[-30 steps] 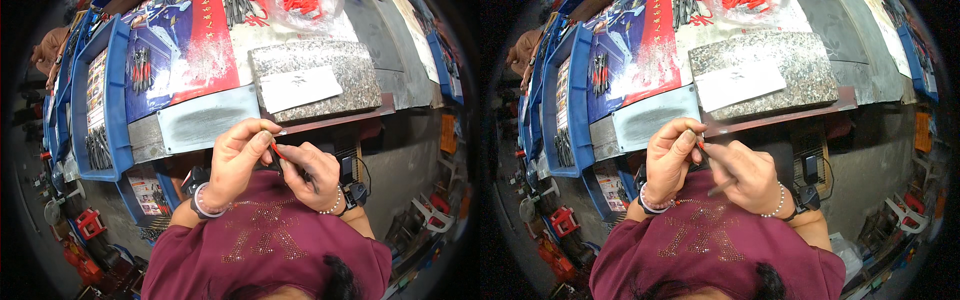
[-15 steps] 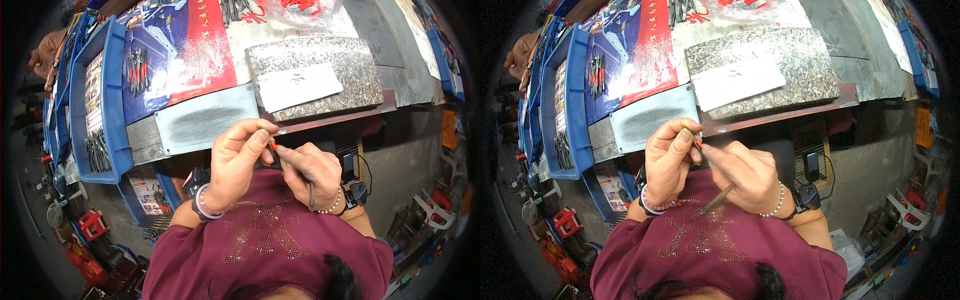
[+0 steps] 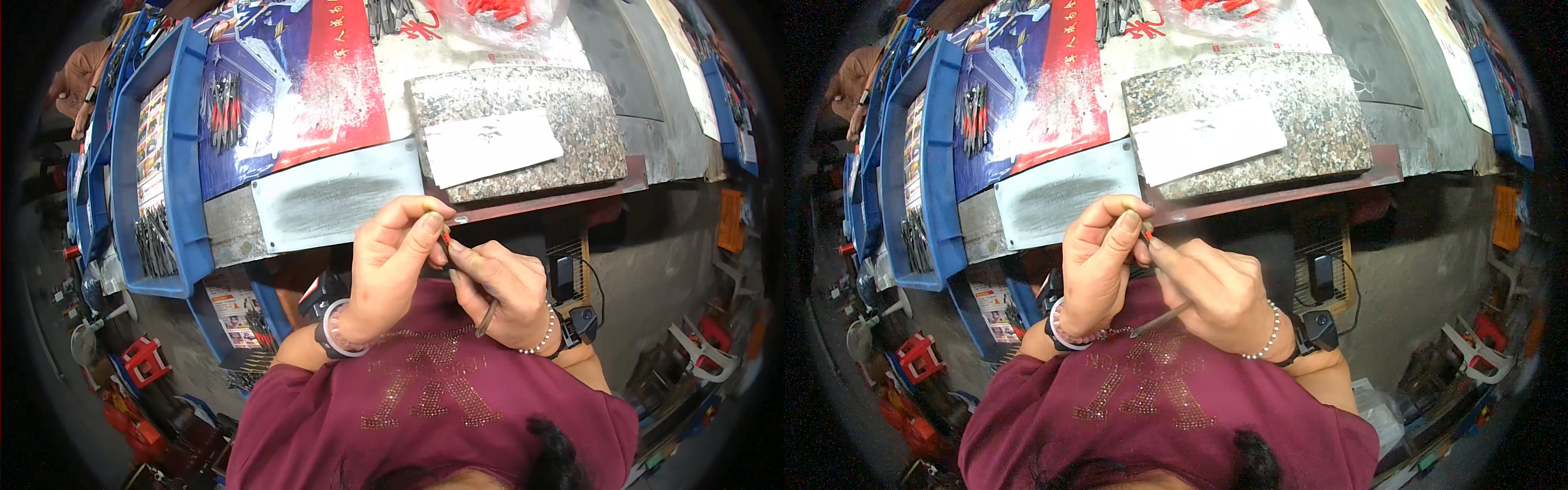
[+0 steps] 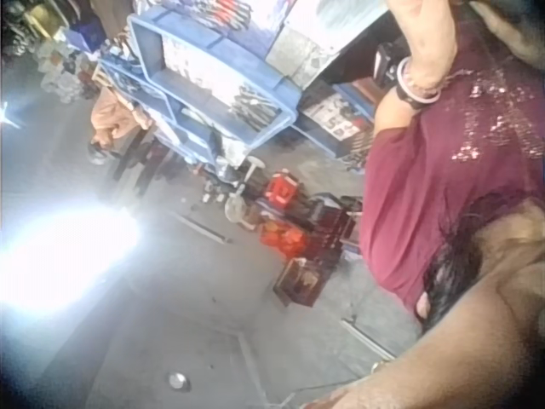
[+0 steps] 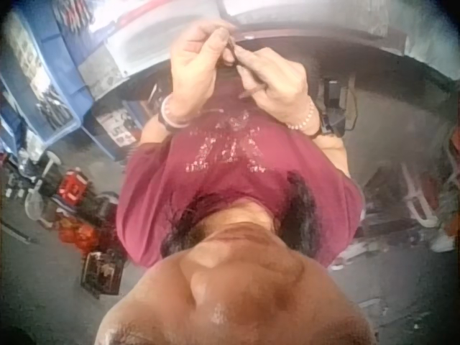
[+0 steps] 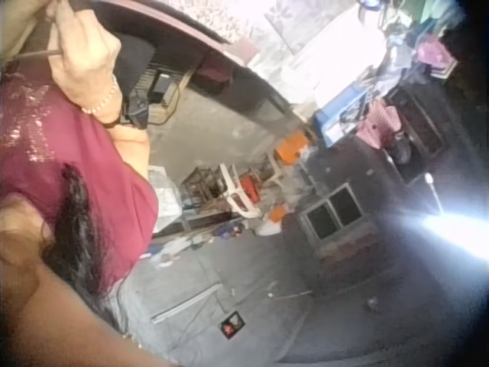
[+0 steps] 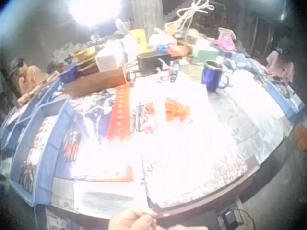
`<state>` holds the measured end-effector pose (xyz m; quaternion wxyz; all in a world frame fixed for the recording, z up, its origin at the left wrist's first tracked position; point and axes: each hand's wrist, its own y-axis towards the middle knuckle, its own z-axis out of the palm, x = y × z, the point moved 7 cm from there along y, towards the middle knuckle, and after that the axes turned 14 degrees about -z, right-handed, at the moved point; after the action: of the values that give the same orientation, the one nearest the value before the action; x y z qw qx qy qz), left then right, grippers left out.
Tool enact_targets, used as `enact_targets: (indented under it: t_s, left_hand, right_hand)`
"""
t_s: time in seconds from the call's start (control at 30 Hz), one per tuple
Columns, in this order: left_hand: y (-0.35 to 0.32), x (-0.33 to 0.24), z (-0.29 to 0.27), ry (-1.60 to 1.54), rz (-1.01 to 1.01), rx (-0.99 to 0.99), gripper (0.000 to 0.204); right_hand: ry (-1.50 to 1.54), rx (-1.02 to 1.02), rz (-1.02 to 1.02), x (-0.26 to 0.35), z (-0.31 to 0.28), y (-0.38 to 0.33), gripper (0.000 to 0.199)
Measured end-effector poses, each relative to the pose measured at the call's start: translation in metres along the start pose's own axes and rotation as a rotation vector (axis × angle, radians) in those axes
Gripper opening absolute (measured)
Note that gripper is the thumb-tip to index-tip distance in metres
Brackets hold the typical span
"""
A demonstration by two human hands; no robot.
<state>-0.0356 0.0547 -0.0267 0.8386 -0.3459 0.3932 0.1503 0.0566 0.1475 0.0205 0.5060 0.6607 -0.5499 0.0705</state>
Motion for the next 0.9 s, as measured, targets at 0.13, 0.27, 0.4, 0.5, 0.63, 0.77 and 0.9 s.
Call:
enact_targets:
  t_s: [0.13, 0.27, 0.4, 0.5, 0.63, 0.77, 0.9]
  left_hand:
    - [0.004, -0.003, 0.003, 0.019, -0.145, 0.147, 0.015]
    - [0.002, -0.026, 0.007, 0.471, -0.054, 0.203, 0.008]
    - [-0.008, -0.053, 0.025, 0.712, 0.353, 0.096, 0.008]
    - [-0.005, -0.059, 0.032, 0.562, 0.534, 0.016, 0.010]
    - [0.018, -0.064, 0.029, 0.782, 0.811, -0.246, 0.012]
    - [0.027, -0.054, 0.026, 0.976, 0.886, -0.295, 0.016]
    - [0.026, -0.043, 0.023, 1.091, 0.894, -0.340, 0.020]
  right_hand:
    - [-0.031, 0.070, -0.035, -0.001, -0.012, 0.004, 0.038]
    - [-0.077, 0.227, -0.102, 0.000, -0.027, 0.014, 0.033]
    - [-0.181, 0.144, -0.056, -0.007, -0.063, 0.033, 0.026]
    - [0.381, -0.457, -0.033, -0.018, -0.105, 0.038, 0.062]
    - [-0.050, -0.361, 0.091, -0.030, -0.110, 0.042, 0.069]
    - [-0.197, -0.235, 0.221, -0.043, -0.101, 0.041, 0.067]
    - [-0.065, -0.256, 0.256, -0.039, -0.102, 0.045, 0.066]
